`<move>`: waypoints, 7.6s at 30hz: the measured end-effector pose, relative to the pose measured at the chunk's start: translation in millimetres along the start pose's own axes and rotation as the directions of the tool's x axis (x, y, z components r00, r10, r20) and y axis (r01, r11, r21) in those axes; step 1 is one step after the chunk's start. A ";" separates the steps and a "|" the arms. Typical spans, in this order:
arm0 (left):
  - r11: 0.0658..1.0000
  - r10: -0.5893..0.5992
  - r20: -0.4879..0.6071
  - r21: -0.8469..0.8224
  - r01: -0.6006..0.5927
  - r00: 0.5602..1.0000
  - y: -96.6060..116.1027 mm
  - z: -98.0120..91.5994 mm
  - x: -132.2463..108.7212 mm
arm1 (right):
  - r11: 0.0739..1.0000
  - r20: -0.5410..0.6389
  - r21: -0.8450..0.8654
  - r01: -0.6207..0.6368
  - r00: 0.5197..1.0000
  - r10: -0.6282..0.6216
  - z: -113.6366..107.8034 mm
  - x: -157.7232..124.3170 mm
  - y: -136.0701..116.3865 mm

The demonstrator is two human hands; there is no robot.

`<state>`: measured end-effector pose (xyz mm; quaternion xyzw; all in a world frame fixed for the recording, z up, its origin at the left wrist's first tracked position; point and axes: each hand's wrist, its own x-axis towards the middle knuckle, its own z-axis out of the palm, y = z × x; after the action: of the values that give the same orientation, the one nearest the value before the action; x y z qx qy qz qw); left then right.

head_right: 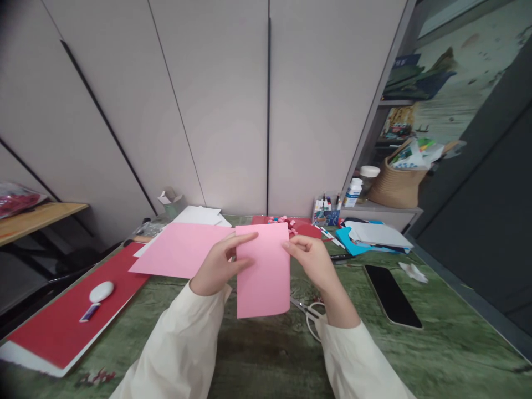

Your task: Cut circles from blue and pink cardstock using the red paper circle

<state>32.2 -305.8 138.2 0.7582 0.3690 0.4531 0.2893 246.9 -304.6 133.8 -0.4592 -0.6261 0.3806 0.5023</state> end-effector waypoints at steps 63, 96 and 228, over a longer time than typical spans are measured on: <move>0.999 -0.029 0.122 0.048 0.023 0.992 13.6 -8.2 -0.8 | 0.999 -0.001 0.046 0.025 1.000 -0.025 6.7 3.6 7.2; 0.999 0.018 0.093 0.034 -0.021 0.996 6.0 -6.8 1.5 | 0.997 -0.081 0.083 -0.002 0.997 0.009 12.0 4.3 12.8; 0.744 -0.314 -0.379 -0.668 -0.022 0.870 -6.2 -29.1 8.4 | 0.550 -0.058 -0.830 -0.099 0.994 0.091 67.3 79.5 134.3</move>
<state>6.8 -292.3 149.7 0.4438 0.3063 0.6970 0.4727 201.1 -190.8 16.2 -0.6763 -0.7037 0.0650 0.2077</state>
